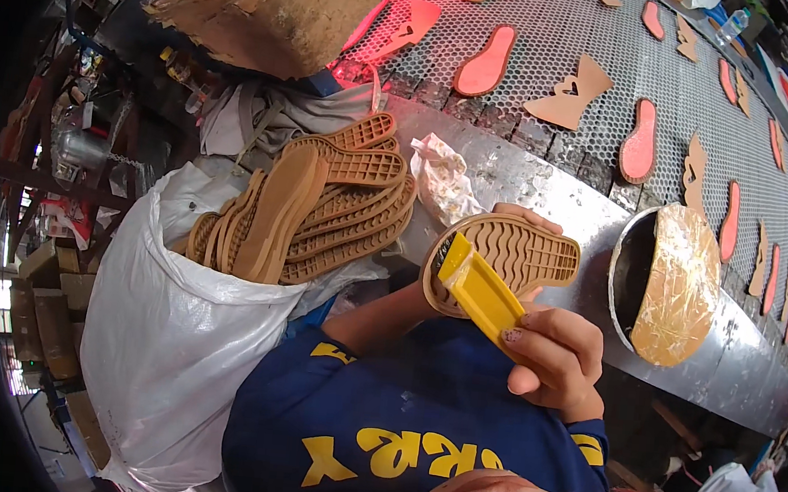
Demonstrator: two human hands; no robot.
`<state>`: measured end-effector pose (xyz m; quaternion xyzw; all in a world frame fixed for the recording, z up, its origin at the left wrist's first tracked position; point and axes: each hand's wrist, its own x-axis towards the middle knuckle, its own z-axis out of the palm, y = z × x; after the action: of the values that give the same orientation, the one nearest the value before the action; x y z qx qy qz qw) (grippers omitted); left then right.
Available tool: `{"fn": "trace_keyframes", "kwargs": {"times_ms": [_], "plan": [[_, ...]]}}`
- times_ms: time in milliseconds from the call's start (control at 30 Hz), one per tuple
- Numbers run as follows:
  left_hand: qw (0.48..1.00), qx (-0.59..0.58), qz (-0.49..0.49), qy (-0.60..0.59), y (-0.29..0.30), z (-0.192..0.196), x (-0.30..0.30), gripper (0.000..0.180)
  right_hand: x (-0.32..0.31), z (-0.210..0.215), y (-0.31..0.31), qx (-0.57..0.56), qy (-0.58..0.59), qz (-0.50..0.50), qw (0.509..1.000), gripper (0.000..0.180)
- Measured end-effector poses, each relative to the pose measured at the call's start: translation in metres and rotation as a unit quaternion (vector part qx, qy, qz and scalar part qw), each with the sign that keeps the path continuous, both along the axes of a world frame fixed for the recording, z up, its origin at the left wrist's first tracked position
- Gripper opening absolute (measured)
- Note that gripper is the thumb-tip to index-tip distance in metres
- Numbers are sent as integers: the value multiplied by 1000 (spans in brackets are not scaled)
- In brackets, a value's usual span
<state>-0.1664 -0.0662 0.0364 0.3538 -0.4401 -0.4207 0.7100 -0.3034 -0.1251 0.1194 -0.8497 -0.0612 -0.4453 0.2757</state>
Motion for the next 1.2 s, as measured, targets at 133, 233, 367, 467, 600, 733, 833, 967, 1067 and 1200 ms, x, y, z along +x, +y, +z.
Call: {"fn": "trace_keyframes", "kwargs": {"times_ms": [133, 233, 367, 467, 600, 733, 833, 967, 1067, 1200], "plan": [[991, 3, -47, 125, -1, 2, -3, 46, 1, 1, -10, 26, -9, 56, 998, 38], [950, -7, -142, 279, 0, 2, 4, 36, 1, 5, -12, 52, -12, 62, 997, 37], [927, 18, -122, 354, -1, -2, 1, 49, 0, 7, -12, 98, -13, 67, 993, 36], [973, 0, -62, 223, -1, -5, -3, 60, 1, 7, -9, 101, -26, 70, 992, 36], [913, 65, -55, 399, -3, -21, -11, 64, 2, 1, -5, 73, -69, 75, 992, 36], [975, 21, 2, 219, -5, -18, -14, 62, 9, 4, -2, 111, -96, 116, 982, 36], [988, 74, 1, 136, 0, -8, -8, 61, 13, 2, -6, 73, -115, 145, 980, 33], [990, 36, 6, 135, 0, -18, -11, 59, 18, 12, -10, 51, -63, 194, 978, 27], [997, 45, 25, 52, 0, -16, -10, 58, 19, 14, -8, -11, -40, 172, 984, 30], [929, 4, -112, 353, 2, -16, -8, 59, 18, 8, -14, 32, 23, 232, 972, 32]]}}
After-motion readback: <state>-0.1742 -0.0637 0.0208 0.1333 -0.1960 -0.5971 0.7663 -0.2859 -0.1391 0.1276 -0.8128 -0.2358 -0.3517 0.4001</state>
